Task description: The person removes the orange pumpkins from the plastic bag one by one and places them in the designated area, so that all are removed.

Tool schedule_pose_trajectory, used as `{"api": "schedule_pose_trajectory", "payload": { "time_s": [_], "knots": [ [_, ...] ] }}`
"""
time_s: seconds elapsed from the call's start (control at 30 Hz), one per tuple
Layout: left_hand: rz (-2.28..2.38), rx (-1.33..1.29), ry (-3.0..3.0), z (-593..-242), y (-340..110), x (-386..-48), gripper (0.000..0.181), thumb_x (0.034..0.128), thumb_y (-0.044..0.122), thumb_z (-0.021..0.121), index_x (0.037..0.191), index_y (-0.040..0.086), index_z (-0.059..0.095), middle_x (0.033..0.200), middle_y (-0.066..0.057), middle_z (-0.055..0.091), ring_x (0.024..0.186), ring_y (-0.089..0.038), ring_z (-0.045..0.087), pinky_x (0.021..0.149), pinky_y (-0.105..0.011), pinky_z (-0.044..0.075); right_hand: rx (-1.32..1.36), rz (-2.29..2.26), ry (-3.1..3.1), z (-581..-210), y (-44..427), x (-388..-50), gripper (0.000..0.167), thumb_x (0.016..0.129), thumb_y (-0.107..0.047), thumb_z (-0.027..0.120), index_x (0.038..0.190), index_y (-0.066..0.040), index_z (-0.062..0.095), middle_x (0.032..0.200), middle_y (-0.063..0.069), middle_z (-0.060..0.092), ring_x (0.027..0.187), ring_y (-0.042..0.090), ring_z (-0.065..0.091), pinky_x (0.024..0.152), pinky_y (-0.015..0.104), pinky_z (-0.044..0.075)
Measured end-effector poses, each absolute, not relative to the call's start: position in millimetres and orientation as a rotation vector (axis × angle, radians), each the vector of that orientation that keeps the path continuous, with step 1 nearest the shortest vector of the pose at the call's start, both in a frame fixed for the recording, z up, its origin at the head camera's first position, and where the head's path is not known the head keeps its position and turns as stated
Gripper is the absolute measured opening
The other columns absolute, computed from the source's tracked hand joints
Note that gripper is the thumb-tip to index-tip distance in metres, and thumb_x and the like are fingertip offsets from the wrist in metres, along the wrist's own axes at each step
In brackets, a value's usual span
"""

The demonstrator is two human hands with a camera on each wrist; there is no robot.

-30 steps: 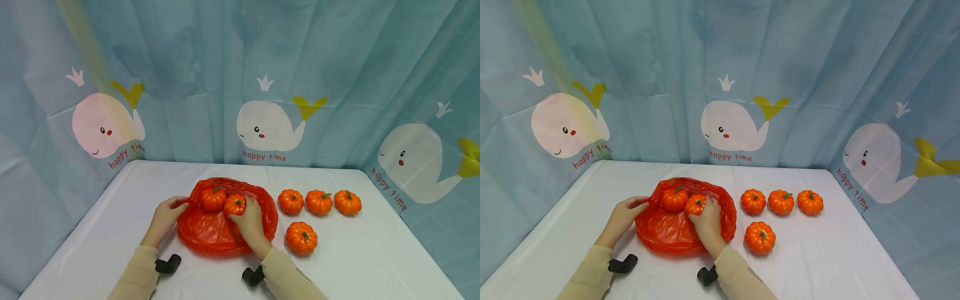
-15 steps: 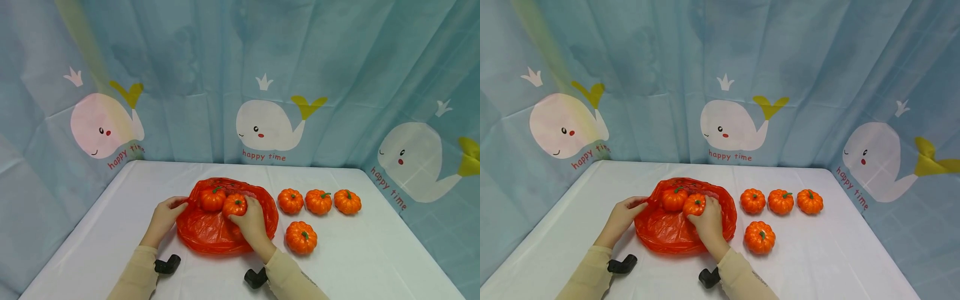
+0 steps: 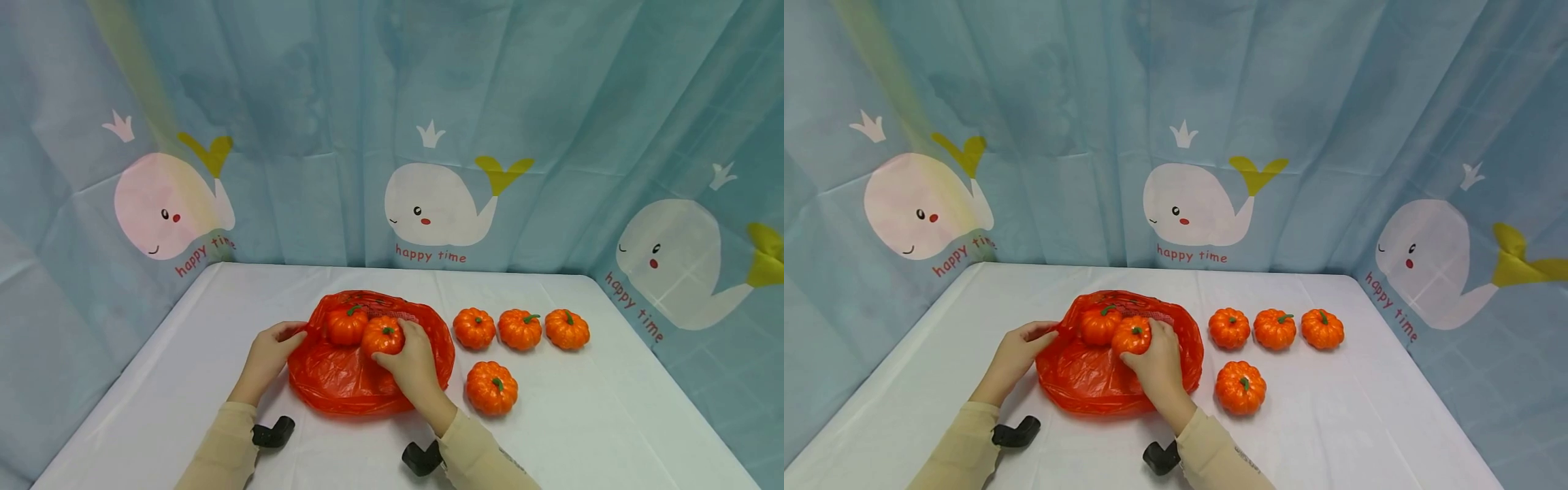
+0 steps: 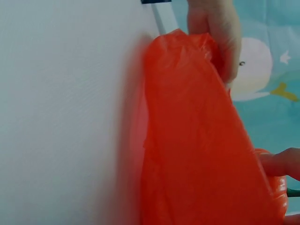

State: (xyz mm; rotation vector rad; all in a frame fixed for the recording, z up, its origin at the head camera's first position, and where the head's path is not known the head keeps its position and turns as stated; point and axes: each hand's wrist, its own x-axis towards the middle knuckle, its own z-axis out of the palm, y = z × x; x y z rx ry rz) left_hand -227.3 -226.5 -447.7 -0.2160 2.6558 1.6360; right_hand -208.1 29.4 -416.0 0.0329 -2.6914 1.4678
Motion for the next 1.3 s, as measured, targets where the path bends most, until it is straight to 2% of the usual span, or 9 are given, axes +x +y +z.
{"api": "schedule_pose_trajectory", "payload": {
  "time_s": [0.43,0.77,1.3],
  "knots": [
    [1.641,-0.209,2.664,-448.3,-226.5,-227.9,0.039,0.1008,0.026,0.055,0.134,0.005,0.060,0.137,-0.020,0.060,0.132,-0.035,0.050,0.111,-0.052,0.044,0.066,1.472,-2.690,-403.1,37.5,-195.7,0.074,0.077,-0.021,0.085,0.141,-0.004,0.052,0.144,0.014,0.051,0.130,0.034,0.051,0.100,0.055,0.052],
    [1.655,-0.219,2.645,-447.4,-224.6,-226.1,0.040,0.1012,0.026,0.055,0.134,0.005,0.059,0.138,-0.020,0.058,0.132,-0.036,0.049,0.111,-0.052,0.044,0.109,1.456,-2.685,-399.6,47.3,-191.6,0.074,0.076,-0.021,0.086,0.140,-0.003,0.053,0.143,0.016,0.052,0.130,0.035,0.051,0.101,0.055,0.052],
    [1.666,-0.231,2.631,-446.0,-224.9,-224.4,0.041,0.1013,0.028,0.055,0.135,0.005,0.059,0.138,-0.020,0.058,0.132,-0.035,0.050,0.111,-0.051,0.045,0.104,1.447,-2.685,-389.9,61.5,-182.9,0.076,0.076,-0.023,0.087,0.142,-0.007,0.053,0.144,0.013,0.052,0.132,0.034,0.049,0.101,0.055,0.052]
  ]
}}
